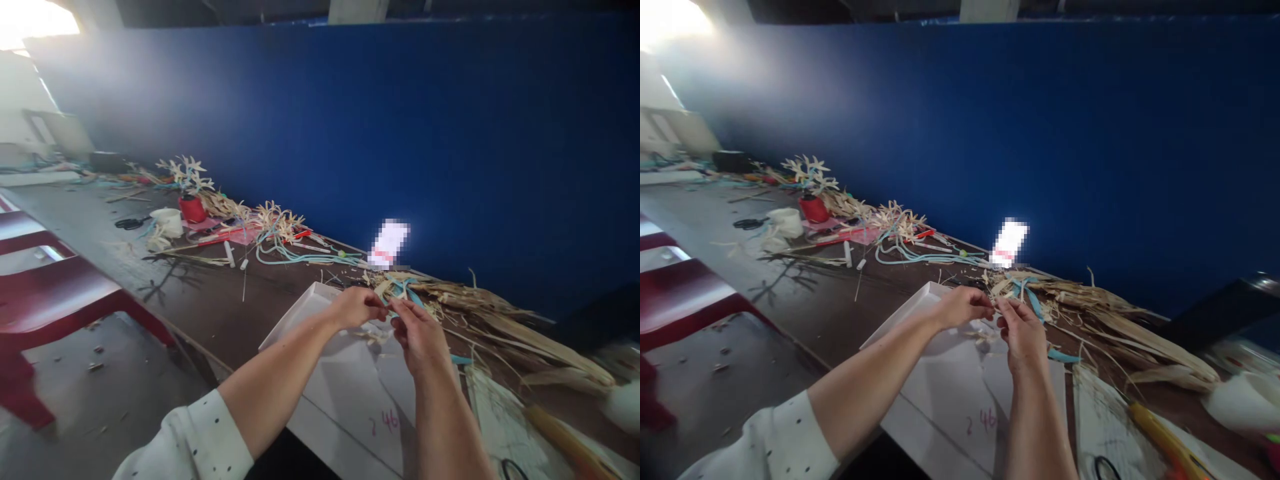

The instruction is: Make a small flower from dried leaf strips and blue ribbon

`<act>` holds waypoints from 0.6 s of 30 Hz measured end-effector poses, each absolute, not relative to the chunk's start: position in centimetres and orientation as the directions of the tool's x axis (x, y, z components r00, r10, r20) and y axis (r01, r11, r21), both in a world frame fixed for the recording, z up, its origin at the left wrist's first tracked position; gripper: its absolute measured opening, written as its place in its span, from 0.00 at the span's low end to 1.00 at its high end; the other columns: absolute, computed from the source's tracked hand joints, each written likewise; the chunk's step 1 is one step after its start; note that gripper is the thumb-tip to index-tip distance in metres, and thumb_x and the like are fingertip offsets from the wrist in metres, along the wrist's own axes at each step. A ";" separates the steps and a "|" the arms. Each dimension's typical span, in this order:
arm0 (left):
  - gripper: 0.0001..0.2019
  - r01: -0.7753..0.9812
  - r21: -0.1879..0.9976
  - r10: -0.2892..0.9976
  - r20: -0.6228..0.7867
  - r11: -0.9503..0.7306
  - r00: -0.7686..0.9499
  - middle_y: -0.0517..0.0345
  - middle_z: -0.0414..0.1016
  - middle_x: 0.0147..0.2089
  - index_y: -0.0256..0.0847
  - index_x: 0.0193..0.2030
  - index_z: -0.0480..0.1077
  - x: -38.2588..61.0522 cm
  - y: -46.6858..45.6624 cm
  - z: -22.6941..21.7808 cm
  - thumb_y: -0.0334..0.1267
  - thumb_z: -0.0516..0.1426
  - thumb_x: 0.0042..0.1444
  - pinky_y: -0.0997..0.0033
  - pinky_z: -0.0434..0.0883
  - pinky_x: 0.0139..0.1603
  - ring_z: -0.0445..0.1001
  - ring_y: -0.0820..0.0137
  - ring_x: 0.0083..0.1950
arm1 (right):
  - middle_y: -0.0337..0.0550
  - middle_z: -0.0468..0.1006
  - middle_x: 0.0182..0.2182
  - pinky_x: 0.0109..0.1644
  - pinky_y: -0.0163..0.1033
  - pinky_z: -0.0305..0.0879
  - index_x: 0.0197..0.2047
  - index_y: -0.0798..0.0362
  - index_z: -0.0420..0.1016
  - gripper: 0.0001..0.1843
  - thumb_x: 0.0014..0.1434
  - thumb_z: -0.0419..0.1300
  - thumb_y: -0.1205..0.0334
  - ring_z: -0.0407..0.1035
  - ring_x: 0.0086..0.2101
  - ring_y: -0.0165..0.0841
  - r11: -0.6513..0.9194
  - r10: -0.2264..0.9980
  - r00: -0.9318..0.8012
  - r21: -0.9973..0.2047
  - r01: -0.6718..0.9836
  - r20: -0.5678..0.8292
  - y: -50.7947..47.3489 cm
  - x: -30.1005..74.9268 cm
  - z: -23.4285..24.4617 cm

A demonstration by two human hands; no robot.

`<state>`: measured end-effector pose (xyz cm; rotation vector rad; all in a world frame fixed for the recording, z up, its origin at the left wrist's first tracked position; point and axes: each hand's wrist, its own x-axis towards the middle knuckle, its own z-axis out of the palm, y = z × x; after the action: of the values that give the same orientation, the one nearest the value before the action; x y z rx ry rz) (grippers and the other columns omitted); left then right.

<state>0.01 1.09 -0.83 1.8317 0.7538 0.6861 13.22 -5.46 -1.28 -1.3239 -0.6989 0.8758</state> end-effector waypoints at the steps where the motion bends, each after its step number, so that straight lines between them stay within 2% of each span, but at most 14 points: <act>1: 0.13 0.194 0.926 0.747 0.124 -0.323 0.653 0.56 0.77 0.32 0.35 0.34 0.75 0.1 1.1 -1.0 0.42 0.58 0.47 0.75 0.66 0.35 0.73 0.71 0.35 | 0.39 0.71 0.23 0.16 0.27 0.47 0.31 0.54 0.76 0.20 0.37 0.70 0.50 0.59 0.19 0.23 0.031 0.847 0.529 -0.990 -0.138 -0.047 -5.5 13.2 -1.2; 5: 0.12 0.246 0.899 0.787 0.152 -0.361 0.599 0.57 0.78 0.33 0.37 0.34 0.75 0.4 1.2 -1.5 0.42 0.57 0.47 0.75 0.66 0.35 0.73 0.71 0.35 | 0.41 0.74 0.27 0.16 0.28 0.46 0.31 0.55 0.76 0.20 0.38 0.69 0.50 0.59 0.18 0.23 0.082 0.798 0.603 -0.991 -0.104 0.002 -5.4 13.0 -1.2; 9: 0.11 0.288 0.885 0.886 0.235 -0.365 0.400 0.58 0.77 0.32 0.38 0.33 0.76 0.0 1.6 -0.9 0.41 0.56 0.48 0.74 0.66 0.37 0.72 0.71 0.35 | 0.40 0.72 0.22 0.16 0.29 0.47 0.30 0.55 0.76 0.20 0.40 0.67 0.48 0.59 0.17 0.24 0.109 0.734 0.676 -0.994 -0.022 0.065 -5.2 12.9 -1.5; 12: 0.12 0.244 0.926 0.946 0.237 -0.289 0.221 0.57 0.77 0.30 0.37 0.33 0.75 -0.7 2.2 0.8 0.43 0.54 0.51 0.76 0.65 0.33 0.71 0.73 0.31 | 0.37 0.69 0.17 0.16 0.29 0.48 0.30 0.55 0.76 0.19 0.42 0.67 0.47 0.57 0.17 0.24 0.111 0.721 0.689 -0.994 -0.004 0.077 -5.1 12.9 -1.6; 15: 0.13 0.226 0.930 0.955 0.266 -0.290 0.128 0.57 0.76 0.29 0.37 0.33 0.75 -1.8 3.1 3.4 0.43 0.54 0.51 0.77 0.64 0.30 0.67 0.76 0.26 | 0.36 0.68 0.16 0.17 0.29 0.48 0.29 0.54 0.76 0.18 0.42 0.67 0.47 0.57 0.17 0.24 0.121 0.738 0.672 -0.991 -0.051 0.055 -5.1 12.7 -1.5; 18: 0.11 0.340 0.876 0.939 0.334 -0.343 0.087 0.56 0.77 0.31 0.38 0.33 0.75 -3.2 4.7 5.5 0.42 0.54 0.51 0.76 0.64 0.31 0.69 0.75 0.27 | 0.36 0.69 0.17 0.17 0.29 0.48 0.29 0.54 0.76 0.18 0.42 0.67 0.48 0.56 0.17 0.24 0.135 0.768 0.638 -0.987 -0.086 0.050 -5.2 12.6 -1.4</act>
<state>-3.15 4.71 5.49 1.7578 1.2633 1.2548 12.60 -5.16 -1.43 -1.2976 -0.6557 0.6873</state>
